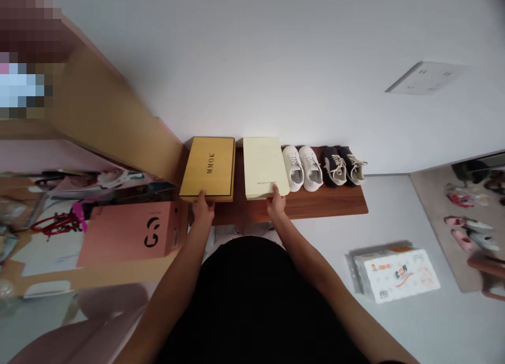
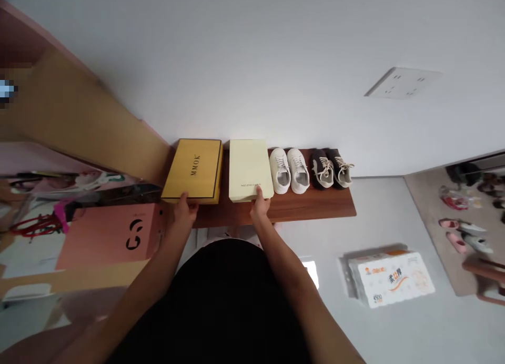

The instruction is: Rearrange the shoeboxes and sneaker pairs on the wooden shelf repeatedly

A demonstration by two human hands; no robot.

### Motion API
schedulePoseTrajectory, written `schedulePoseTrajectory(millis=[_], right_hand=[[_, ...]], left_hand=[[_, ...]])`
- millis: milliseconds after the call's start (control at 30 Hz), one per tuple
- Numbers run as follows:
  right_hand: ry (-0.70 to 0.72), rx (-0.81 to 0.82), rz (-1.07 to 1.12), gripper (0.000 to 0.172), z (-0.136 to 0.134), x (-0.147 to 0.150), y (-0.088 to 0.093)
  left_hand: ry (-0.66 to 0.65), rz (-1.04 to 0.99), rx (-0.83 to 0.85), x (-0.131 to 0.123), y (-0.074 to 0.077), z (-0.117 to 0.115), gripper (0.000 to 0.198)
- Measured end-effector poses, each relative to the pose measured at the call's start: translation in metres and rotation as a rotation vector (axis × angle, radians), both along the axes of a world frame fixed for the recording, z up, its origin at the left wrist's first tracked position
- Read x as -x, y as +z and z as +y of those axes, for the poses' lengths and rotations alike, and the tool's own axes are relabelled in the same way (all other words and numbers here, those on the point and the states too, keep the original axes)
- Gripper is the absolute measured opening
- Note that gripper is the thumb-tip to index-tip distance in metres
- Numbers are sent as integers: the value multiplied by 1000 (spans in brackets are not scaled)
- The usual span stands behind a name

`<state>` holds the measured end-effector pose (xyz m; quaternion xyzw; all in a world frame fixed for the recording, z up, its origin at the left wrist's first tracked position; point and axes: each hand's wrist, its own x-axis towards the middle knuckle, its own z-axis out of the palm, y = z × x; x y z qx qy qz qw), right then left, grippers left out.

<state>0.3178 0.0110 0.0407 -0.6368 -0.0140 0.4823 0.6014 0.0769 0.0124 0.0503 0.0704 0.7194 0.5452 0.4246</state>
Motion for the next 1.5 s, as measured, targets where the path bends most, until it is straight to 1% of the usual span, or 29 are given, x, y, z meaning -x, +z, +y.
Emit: schedulePoseTrajectory(millis=[33, 100, 133, 167, 200, 233, 300, 367, 433, 467, 533, 600, 700, 833, 967, 1100, 1200, 1333, 1400, 1500], right_hand=[[-32, -47, -70, 48, -2, -2, 9], [-17, -141, -277, 50, -8, -10, 27], [19, -165, -413, 50, -13, -14, 36], [84, -177, -564, 49, -17, -17, 42], [172, -187, -726, 48, -23, -19, 47], [282, -207, -886, 43, -28, -19, 49], [538, -278, -1176, 28, -39, -15, 44], [819, -330, -1395, 13, -48, -9, 31], [1083, -289, -1543, 19, -53, -3, 13], [1195, -240, -1593, 22, -54, -1, 4], [1371, -137, -1648, 27, -54, 0, -11], [1486, -63, -1653, 30, -51, 0, -22], [1591, 29, -1624, 36, -40, -1, -30], [1685, 108, -1584, 38, -22, 2, -32], [1730, 152, -1561, 39, -11, 6, -31], [1737, 209, -1529, 41, -12, 4, -33], [1719, 189, -1527, 39, -21, -4, -38], [1603, 52, -1546, 37, -35, -17, -49], [1543, -15, -1550, 37, -39, -20, -55], [1494, -75, -1556, 38, -42, -21, -65]], left_hand=[[7, 87, -67, 4, 5, -4, 22], [14, 296, -161, 13, 14, -13, 33], [-35, 442, -189, 18, 19, -18, 37], [-123, 603, -192, 22, 23, -23, 40], [-251, 760, -176, 26, 25, -28, 41], [-407, 902, -156, 29, 25, -33, 39], [-745, 1130, -151, 32, 20, -43, 29], [-1045, 1280, -158, 31, 7, -52, 18], [-1277, 1357, -140, 29, -11, -59, 22], [-1364, 1375, -126, 29, -20, -62, 26], [-1475, 1388, -102, 28, -37, -64, 35], [-1509, 1393, -89, 29, -48, -62, 41], [-1510, 1384, -91, 27, -55, -50, 41], [-1524, 1360, -75, 16, -56, -36, 41], [-1535, 1333, -23, 7, -63, -37, 45], [-1554, 1297, 51, 5, -73, -43, 53], [-1532, 1300, 77, 4, -75, -49, 56], [-1465, 1352, 122, -2, -71, -62, 58], [-1458, 1356, 162, -6, -67, -66, 56], [-1457, 1347, 198, -13, -59, -68, 52]])
